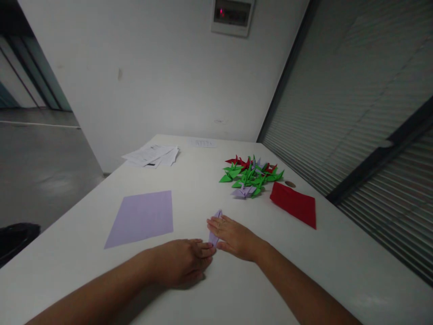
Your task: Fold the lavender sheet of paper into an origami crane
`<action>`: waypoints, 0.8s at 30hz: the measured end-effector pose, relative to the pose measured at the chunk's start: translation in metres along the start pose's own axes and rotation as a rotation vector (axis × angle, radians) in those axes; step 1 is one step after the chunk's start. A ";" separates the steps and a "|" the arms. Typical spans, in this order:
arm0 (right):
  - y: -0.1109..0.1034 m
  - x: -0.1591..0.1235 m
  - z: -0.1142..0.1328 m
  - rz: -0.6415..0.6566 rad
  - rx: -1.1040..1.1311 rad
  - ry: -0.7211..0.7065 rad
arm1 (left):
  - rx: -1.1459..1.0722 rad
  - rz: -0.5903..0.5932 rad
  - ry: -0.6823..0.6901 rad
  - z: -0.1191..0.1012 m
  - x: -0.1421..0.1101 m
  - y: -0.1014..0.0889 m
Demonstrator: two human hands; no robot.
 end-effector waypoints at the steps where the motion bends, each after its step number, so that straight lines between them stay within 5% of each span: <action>1: 0.000 0.001 -0.002 -0.007 -0.010 0.013 | 0.006 0.001 0.002 0.000 0.000 0.000; 24: 0.000 0.005 -0.034 -0.036 -0.142 0.224 | 0.041 -0.004 0.026 -0.008 0.000 -0.005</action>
Point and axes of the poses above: each hand's wrist, its own x-axis towards the middle knuckle, its own y-axis out of the palm, z = x × y, the point moved 7 cm from there along x, towards the middle knuckle, and after that the axes turned 3 degrees about -z, right-handed, at the moved point
